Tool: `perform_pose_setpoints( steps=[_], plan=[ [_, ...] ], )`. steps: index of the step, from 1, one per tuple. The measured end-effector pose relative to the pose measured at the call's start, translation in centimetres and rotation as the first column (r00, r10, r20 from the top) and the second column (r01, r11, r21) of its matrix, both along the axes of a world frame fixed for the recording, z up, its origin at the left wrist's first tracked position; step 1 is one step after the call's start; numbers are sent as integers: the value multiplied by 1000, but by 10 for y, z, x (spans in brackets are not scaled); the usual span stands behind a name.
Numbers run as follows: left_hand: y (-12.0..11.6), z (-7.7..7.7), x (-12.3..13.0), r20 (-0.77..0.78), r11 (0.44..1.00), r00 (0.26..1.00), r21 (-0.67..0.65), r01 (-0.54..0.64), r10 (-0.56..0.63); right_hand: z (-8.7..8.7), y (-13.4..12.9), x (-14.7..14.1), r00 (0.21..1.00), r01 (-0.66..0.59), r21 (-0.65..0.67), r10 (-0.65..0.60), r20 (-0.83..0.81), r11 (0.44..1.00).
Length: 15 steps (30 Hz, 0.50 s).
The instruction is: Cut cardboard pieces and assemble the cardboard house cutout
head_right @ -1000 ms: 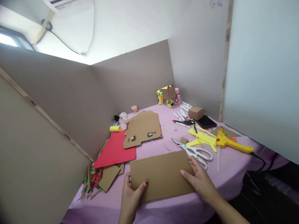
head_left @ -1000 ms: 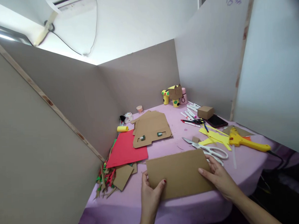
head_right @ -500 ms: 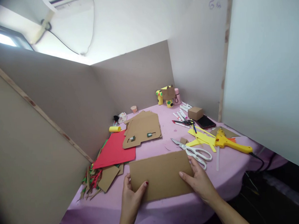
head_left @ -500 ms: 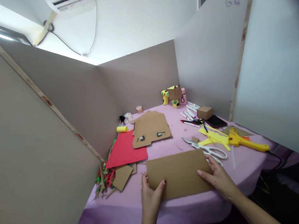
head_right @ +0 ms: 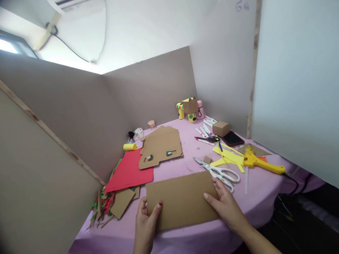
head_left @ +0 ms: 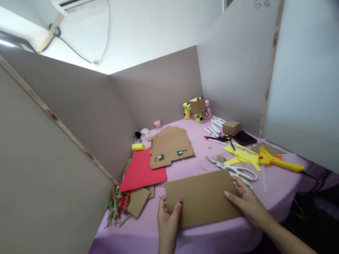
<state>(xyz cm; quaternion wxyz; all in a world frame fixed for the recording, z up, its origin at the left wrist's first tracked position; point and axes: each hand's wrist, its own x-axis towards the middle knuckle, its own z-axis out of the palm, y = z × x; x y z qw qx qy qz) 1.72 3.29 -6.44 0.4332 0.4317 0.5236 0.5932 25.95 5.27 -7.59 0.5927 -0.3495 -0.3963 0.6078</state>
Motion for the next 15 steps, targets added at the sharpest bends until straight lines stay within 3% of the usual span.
perform_pose_setpoints(
  steps=[5,9,11,15],
  plan=[
    [-3,13,-3,123,994,990,-78,82,-72,5,0,2,994,-54,-29,51,-92,998],
    [-14,24,-5,389,923,912,-289,254,-129,16,-3,7,972,-176,-135,150,-183,975],
    [-19,25,-4,495,885,862,-345,312,-111,20,-3,11,955,-236,-181,193,-227,955],
    [-19,20,-3,560,873,824,-355,334,-87,24,-2,16,939,-283,-217,223,-263,934]
  ],
)
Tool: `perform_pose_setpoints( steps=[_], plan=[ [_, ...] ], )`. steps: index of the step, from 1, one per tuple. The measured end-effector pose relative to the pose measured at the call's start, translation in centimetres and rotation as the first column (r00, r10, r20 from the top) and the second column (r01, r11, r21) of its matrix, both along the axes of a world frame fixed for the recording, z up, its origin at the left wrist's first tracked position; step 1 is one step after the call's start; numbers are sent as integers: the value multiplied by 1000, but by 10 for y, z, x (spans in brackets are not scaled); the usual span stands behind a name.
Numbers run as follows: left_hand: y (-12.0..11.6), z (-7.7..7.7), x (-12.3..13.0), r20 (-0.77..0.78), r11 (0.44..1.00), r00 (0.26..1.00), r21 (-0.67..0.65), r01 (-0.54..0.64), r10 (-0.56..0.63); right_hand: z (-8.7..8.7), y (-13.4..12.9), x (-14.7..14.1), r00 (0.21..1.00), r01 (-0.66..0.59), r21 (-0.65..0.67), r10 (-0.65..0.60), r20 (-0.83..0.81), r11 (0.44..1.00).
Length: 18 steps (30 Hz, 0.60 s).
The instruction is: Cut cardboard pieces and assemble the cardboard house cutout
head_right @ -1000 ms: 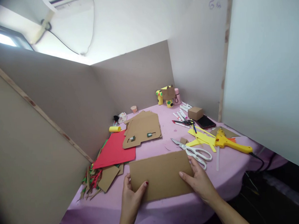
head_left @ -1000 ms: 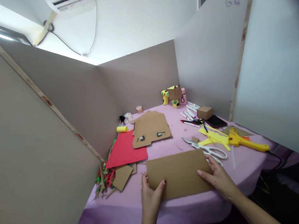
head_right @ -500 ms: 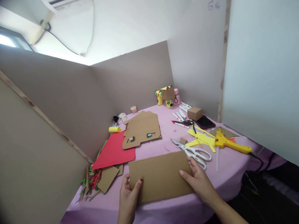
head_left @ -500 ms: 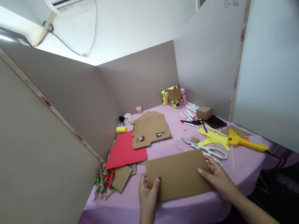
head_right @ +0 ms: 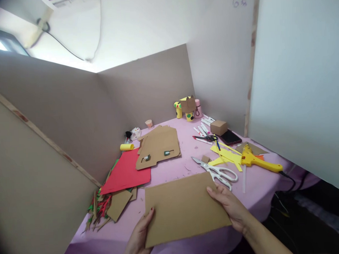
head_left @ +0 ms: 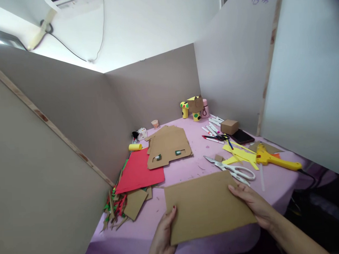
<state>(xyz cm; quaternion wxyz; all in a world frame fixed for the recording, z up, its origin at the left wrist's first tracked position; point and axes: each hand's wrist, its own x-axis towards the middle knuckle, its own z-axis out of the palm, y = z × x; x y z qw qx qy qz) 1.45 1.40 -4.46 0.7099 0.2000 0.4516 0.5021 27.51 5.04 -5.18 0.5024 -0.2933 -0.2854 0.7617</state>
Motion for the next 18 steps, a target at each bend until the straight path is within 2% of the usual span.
perform_pose_setpoints(
  steps=[4,7,8,10,12,13,14,15,16,18],
  plan=[
    [2,-3,3,-5,1000,1000,5,-2,2,-2,1,0,1000,-3,-9,3,-13,1000],
    [1,3,3,-35,999,999,47,15,-13,-3,0,2,1000,18,-1,-18,8,1000],
    [1,6,2,-82,996,997,90,24,-17,-2,1,4,999,31,35,-32,36,999],
    [3,15,-4,-273,971,962,227,73,-9,0,3,10,986,70,166,-93,136,984],
    [9,20,-13,-537,880,840,433,195,78,2,7,16,944,93,385,-204,259,918],
    [13,20,-18,-634,790,757,541,288,158,2,9,19,908,85,499,-274,318,862],
    [17,18,-23,-685,689,666,636,349,295,1,11,22,865,59,597,-339,369,800],
    [21,13,-28,-704,620,586,679,392,401,-1,12,24,823,23,671,-396,408,741],
    [24,7,-33,-713,595,524,690,412,465,-5,13,25,784,-16,718,-437,441,695],
    [28,-9,-40,-762,633,448,642,433,467,-15,12,26,718,-83,753,-485,500,653]
  ],
)
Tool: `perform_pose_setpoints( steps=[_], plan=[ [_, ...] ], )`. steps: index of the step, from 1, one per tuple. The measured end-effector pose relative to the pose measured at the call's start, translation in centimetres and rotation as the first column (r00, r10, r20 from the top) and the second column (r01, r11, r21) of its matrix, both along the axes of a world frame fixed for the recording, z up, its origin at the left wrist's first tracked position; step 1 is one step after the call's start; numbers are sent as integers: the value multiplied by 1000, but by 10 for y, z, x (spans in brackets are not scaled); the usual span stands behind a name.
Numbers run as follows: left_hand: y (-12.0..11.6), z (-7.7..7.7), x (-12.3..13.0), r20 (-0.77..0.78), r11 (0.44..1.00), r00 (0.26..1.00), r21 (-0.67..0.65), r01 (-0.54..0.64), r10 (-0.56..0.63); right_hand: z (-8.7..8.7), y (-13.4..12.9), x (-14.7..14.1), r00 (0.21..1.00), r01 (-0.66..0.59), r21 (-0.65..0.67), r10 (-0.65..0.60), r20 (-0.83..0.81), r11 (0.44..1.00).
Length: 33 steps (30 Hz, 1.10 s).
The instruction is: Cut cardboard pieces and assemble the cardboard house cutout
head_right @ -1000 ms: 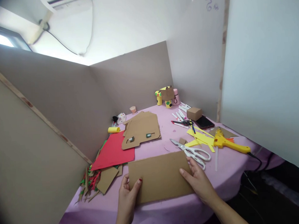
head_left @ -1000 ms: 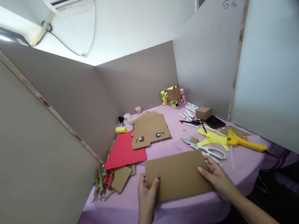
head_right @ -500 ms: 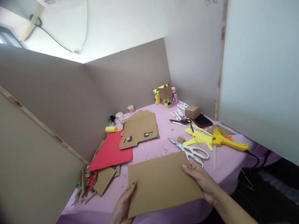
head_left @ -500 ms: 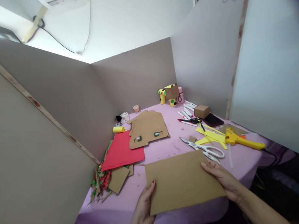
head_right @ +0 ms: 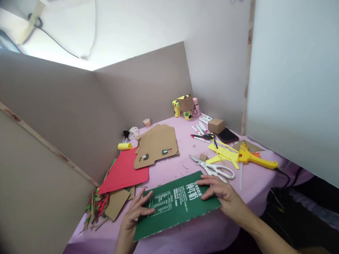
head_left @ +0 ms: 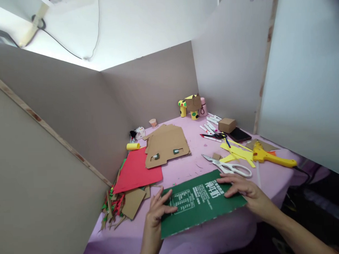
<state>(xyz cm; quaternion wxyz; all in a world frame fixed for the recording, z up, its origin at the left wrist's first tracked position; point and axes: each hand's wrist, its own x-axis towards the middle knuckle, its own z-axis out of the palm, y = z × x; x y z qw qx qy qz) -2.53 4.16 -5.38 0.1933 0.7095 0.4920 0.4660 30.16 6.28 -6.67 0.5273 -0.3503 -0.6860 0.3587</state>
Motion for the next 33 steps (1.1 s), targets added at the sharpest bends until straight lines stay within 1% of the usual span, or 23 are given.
perform_pose_setpoints(
  steps=[2,3,5,7,10,12,13,14,15,16,17,18,19,20,21,22,24,25,26,27,28,30,33],
  plan=[
    [-2,-14,-4,-42,995,999,-96,6,-10,-11,-3,1,993,-6,20,3,120,1000],
    [-4,-18,-5,-64,990,998,-138,19,-28,-16,-5,3,982,-17,21,13,188,1000],
    [-10,-21,-5,-134,981,988,-189,50,-76,-21,-10,6,949,-46,3,43,311,999],
    [-16,-18,-4,-235,972,964,-225,69,-122,-21,-13,8,923,-73,-18,74,377,997],
    [-23,-8,-2,-375,963,913,-260,63,-161,-20,-16,11,907,-84,-27,88,411,996],
    [-25,-2,0,-407,961,899,-272,54,-165,-19,-15,11,907,-74,-21,76,414,997],
    [-26,0,0,-394,960,905,-275,51,-161,-19,-14,11,908,-70,-16,70,412,997],
    [-26,2,2,-351,959,924,-279,54,-154,-18,-13,10,912,-68,-9,65,405,998],
    [-25,5,3,-258,955,956,-291,58,-137,-15,-11,9,920,-59,1,54,387,998],
    [-23,8,5,-131,948,986,-314,61,-107,-10,-9,8,933,-42,7,36,357,999],
    [-21,11,8,7,937,998,-343,61,-62,-4,-6,5,950,-16,-3,16,313,1000],
    [-18,15,12,131,926,991,-374,55,-7,4,-4,2,968,9,-39,1,251,999],
    [-15,19,16,220,915,974,-402,43,50,13,-1,-2,987,22,-105,-5,162,994],
    [-12,22,20,287,899,952,-437,30,108,22,1,-7,999,14,-195,-5,49,981],
    [-10,26,25,347,878,923,-478,22,165,30,3,-12,996,-26,-296,1,-84,955],
    [-7,29,31,413,853,885,-521,34,217,36,5,-16,977,-85,-386,0,-215,919],
    [-4,32,40,570,795,755,-597,109,324,44,6,-24,907,-201,-494,-30,-420,846],
    [-3,32,43,627,772,686,-618,150,369,45,6,-27,877,-247,-525,-42,-478,814],
    [-3,31,46,661,757,634,-629,177,401,45,6,-28,859,-288,-549,-41,-510,785],
    [-3,30,48,674,752,611,-633,187,416,43,5,-29,849,-324,-568,-33,-528,757],
    [-4,29,50,677,747,604,-636,192,420,41,3,-30,843,-352,-584,-22,-537,732],
    [-6,28,50,676,751,621,-628,204,397,36,1,-30,845,-368,-605,-17,-534,706],
    [-8,28,50,666,783,678,-584,213,312,32,0,-32,845,-356,-609,-34,-533,708]
  ],
)
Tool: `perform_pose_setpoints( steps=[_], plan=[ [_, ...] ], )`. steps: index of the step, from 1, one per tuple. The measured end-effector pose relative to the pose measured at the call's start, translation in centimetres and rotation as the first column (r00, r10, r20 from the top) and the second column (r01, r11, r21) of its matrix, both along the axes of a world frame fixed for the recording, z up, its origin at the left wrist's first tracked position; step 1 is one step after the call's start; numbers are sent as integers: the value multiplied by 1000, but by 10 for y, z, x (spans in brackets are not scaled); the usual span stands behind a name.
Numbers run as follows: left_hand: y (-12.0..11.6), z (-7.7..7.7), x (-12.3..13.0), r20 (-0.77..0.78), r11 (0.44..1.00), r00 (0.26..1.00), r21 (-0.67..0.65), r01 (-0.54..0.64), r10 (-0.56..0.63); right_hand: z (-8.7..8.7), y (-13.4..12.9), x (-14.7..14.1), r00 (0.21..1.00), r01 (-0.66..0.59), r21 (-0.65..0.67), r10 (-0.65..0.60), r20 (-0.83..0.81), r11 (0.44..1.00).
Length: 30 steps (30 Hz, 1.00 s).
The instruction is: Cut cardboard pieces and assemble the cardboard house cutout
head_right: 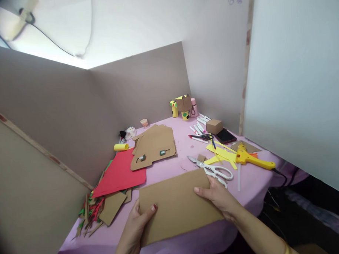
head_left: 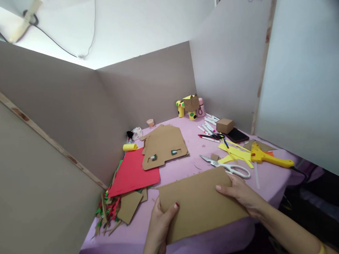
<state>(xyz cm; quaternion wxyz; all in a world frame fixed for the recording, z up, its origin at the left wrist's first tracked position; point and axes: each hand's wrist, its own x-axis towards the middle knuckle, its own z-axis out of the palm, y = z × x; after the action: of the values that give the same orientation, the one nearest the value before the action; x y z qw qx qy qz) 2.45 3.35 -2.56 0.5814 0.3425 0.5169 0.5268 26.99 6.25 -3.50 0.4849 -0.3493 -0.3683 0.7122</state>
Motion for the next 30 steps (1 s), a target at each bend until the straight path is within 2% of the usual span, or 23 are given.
perform_pose_setpoints(
  steps=[3,5,7,8,9,10,11,12,13,15,16,19,23,27,30],
  plan=[
    [0,0,-1,-40,999,999,32,5,-3,-3,3,-4,1000,-25,4,25,-16,1000],
    [1,-2,-2,-49,999,998,42,-27,29,-8,6,-6,999,-18,26,17,30,1000],
    [1,-6,-3,-59,996,996,70,-58,62,-14,8,-7,986,64,110,-80,149,992],
    [2,-9,-4,-73,994,994,86,-70,77,-17,9,-8,953,136,197,-183,243,971],
    [2,-12,-5,-91,992,992,99,-80,89,-19,9,-8,882,205,318,-316,349,926],
    [3,-14,-5,-108,990,989,105,-88,100,-21,8,-9,776,236,459,-450,442,857],
    [4,-17,-5,-120,990,987,106,-93,105,-22,6,-11,662,198,588,-549,510,785],
    [5,-19,-6,-132,990,985,104,-96,109,-22,3,-14,573,100,676,-598,561,730],
    [6,-21,-6,-141,991,984,101,-93,107,-21,-2,-19,518,-26,712,-599,610,702],
    [7,-23,-5,-144,991,985,109,-81,97,-17,-13,-33,487,-272,675,-506,711,686],
    [7,-24,-5,-146,990,985,119,-78,95,-14,-18,-42,468,-353,639,-462,753,684],
    [6,-27,-3,-151,984,983,160,-83,107,-8,-31,-68,396,-489,570,-414,820,660],
    [4,-30,-2,-88,975,989,195,-103,122,-9,-34,-82,347,-533,547,-423,837,645],
    [3,-30,-1,-24,975,992,186,-120,127,-15,-31,-74,298,-522,541,-453,840,659],
    [2,-27,0,10,973,991,189,-130,130,-18,-31,-67,309,-493,552,-458,833,672]
  ],
)
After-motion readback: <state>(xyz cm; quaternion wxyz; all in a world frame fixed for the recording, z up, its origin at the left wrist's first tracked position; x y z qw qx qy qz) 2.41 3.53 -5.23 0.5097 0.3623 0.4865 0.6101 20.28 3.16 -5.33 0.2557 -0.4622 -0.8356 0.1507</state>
